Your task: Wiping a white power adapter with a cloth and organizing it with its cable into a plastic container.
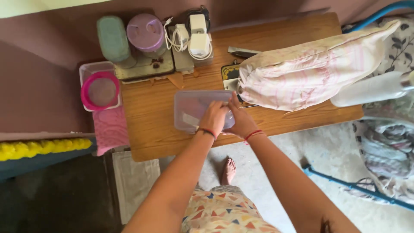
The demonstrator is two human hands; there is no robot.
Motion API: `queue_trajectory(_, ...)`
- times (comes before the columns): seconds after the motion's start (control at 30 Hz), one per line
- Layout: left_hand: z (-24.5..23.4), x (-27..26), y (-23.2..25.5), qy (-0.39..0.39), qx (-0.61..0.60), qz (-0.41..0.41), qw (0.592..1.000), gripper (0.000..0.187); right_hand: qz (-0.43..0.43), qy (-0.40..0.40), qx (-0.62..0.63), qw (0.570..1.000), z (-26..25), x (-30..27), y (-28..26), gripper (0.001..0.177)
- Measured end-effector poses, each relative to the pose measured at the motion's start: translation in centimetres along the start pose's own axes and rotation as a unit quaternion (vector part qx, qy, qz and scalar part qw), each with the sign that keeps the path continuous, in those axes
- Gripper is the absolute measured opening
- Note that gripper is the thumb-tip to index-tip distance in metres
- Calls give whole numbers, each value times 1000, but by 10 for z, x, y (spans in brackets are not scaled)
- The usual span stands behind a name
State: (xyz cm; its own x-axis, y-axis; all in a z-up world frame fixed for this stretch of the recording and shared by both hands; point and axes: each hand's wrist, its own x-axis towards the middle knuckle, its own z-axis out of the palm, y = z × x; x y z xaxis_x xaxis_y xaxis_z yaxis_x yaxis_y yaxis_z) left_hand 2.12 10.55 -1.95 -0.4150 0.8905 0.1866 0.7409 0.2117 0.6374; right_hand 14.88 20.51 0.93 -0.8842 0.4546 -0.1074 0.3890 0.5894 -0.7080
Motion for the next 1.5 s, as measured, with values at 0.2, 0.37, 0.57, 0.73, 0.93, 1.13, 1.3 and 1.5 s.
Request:
queue_trajectory(0.2, -52, 31, -61, -13, 52, 20, 998, 19, 76, -34, -51, 995, -14, -3, -29, 126)
queue_trajectory(0.37, -97, 14, -84, 7, 97, -17, 995, 20, 103, -30, -63, 992, -12, -2, -33, 126)
queue_trajectory(0.57, -18, 36, -56, -13, 81, 24, 996, 19, 109, -45, -107, 987, -15, 3, -40, 127)
queue_trajectory(0.73, -5, 32, -31, -25, 53, 72, 996, 17, 132, -82, -134, 979, -20, 3, -47, 131)
queue_trajectory(0.93, -80, -28, -69, -70, 75, 34, 994, 15, 135, -92, -149, 975, -25, -2, -51, 125)
queue_trajectory(1.13, -112, -49, -56, -4, 112, -105, 988, 15, 34, -40, -156, 986, -9, -16, -15, 123)
queue_trajectory(1.3, -93, -59, -43, 157, -33, -244, 956, 13, -132, -80, -294, 943, -18, -19, -37, 107)
queue_trajectory(1.5, -112, -42, -53, 138, -26, -255, 957, 12, -158, -84, -325, 929, -5, -4, -7, 93)
